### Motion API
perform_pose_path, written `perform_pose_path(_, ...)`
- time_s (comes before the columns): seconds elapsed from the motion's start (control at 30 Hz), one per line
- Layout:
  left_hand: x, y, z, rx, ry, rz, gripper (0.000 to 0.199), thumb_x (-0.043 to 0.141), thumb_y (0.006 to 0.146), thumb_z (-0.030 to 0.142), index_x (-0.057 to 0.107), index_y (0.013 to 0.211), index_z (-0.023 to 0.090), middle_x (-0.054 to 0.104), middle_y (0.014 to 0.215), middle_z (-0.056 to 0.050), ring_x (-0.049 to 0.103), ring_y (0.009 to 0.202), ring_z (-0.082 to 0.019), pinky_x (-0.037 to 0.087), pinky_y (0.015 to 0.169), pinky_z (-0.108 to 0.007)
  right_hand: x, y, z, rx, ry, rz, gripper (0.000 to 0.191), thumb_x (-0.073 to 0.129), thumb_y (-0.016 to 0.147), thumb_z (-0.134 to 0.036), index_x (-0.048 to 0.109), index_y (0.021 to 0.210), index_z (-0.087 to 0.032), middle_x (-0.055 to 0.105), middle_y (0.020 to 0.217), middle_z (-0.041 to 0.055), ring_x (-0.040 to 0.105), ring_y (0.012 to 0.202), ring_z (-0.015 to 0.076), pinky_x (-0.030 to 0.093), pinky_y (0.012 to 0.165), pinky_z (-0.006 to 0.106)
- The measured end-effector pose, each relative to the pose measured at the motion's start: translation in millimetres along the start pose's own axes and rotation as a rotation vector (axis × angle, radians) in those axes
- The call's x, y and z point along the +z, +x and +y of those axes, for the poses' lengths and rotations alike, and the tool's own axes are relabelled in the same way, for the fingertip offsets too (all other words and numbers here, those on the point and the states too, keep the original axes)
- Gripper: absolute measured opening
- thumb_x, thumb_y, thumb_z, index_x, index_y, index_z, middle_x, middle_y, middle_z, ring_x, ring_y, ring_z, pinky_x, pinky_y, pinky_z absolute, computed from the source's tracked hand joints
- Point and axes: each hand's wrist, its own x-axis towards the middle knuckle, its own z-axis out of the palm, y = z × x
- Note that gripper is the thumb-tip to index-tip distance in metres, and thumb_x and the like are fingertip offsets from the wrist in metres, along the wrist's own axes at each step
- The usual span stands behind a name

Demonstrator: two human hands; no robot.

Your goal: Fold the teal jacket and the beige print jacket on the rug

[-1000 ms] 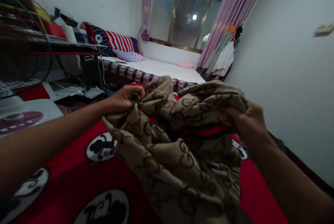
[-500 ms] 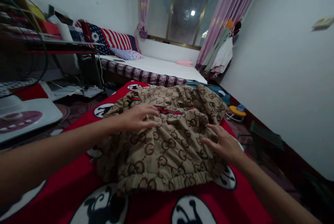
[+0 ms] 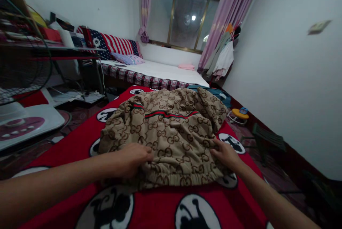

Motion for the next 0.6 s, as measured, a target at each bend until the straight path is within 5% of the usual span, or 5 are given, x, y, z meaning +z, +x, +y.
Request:
perform_pose_path(0.1,-40.7,-4,-8,-0.042,-0.115,-0.074,0.043,0.053,0.047,0.003,0.074,0.078,0.024,0.066,0.066,-0.002,0.063,0.069,-0.025,0.048,0.064,-0.032,-45,-15,-21,-0.075,0.321,-0.091,0.027,0.056,0.075,-0.029,0.071,0.094,-0.018,0.071,0.082,0.0019,0.066,0.081,0.0219,0.05,0.07,0.027)
perform_pose_path(0.27,-106.5,-25,-18,-0.096,-0.529,-0.361,0.028,0.051,0.049,0.006,0.072,0.06,0.022,0.063,0.053,0.001,0.053,0.049,-0.019,0.036,0.043,-0.025,-95,-70,-51,-0.085,0.479,-0.24,0.03,0.058,0.076,-0.036,0.071,0.097,-0.02,0.071,0.085,0.0034,0.065,0.079,0.0228,0.051,0.066,0.028)
perform_pose_path(0.4,-80.1,-23,-8,-0.039,-0.48,-0.519,0.024,0.061,0.043,0.004,0.07,0.051,0.025,0.061,0.047,0.003,0.049,0.042,-0.018,0.036,0.04,-0.025,-75,-100,-56,-0.133,0.267,-0.486,0.017,0.055,0.077,-0.029,0.071,0.077,-0.021,0.068,0.073,0.0012,0.061,0.068,0.0168,0.043,0.057,0.022)
perform_pose_path(0.5,-59.7,-3,1,0.007,-0.498,-0.618,0.023,0.074,0.04,0.006,0.071,0.052,0.026,0.064,0.049,0.002,0.053,0.042,-0.018,0.04,0.041,-0.025,-58,-83,-46,-0.17,0.19,-0.747,0.015,0.061,0.073,-0.03,0.068,0.067,-0.019,0.064,0.062,-0.0004,0.057,0.056,0.013,0.035,0.048,0.02)
perform_pose_path(0.6,-65.5,34,4,0.043,-0.637,-0.512,0.025,0.081,0.055,0.029,0.078,0.081,0.027,0.074,0.073,-0.001,0.068,0.064,-0.023,0.051,0.056,-0.028,-54,-31,-19,-0.033,0.353,-0.621,0.035,0.054,0.08,-0.048,0.067,0.073,-0.016,0.064,0.061,0.0027,0.059,0.053,0.0156,0.041,0.049,0.023)
